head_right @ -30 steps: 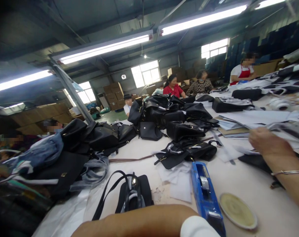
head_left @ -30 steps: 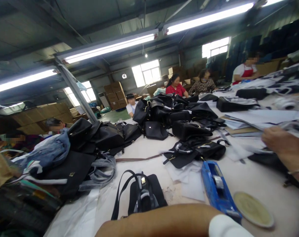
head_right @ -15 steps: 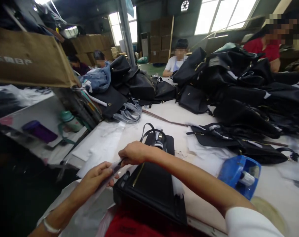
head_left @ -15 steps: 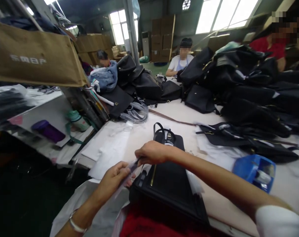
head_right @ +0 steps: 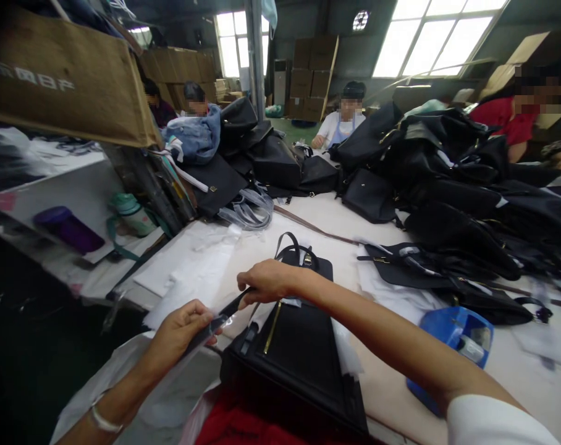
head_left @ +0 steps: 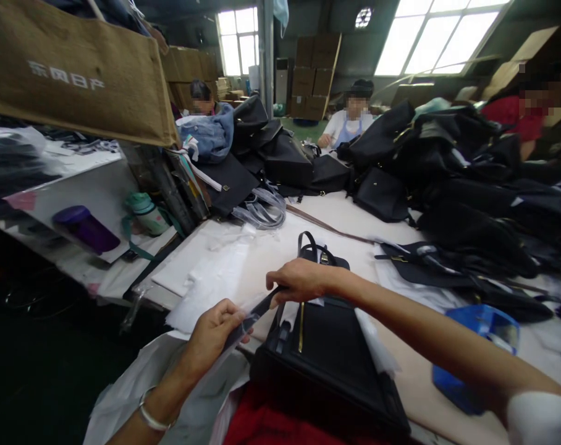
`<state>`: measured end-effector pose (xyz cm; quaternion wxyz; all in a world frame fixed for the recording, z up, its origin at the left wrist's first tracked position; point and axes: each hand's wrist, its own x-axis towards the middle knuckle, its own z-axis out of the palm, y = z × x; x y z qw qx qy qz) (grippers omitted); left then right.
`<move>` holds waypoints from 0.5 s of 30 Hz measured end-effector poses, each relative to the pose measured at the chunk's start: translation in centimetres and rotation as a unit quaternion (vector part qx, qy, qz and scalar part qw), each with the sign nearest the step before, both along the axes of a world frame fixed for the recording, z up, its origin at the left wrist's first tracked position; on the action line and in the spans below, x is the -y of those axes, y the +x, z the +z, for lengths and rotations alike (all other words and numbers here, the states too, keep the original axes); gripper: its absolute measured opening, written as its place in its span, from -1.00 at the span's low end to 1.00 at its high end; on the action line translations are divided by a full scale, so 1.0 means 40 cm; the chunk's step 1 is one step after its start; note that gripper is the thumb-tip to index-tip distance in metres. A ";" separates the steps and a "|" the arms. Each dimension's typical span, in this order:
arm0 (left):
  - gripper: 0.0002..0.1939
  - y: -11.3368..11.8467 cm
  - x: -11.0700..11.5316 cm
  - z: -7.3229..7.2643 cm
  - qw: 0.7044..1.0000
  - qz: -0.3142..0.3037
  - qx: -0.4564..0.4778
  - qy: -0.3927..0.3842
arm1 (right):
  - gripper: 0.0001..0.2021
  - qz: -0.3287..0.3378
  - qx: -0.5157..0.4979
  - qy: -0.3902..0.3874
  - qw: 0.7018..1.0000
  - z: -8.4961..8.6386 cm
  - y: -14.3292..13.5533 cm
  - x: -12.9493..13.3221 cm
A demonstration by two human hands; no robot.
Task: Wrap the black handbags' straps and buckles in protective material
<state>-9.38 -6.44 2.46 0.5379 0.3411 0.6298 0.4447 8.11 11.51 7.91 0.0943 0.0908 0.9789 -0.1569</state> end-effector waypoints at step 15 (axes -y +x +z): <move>-0.64 -0.028 0.012 0.045 0.993 -0.022 -0.107 0.037 | -0.76 -0.001 -0.024 0.004 1.000 0.102 0.023 0.033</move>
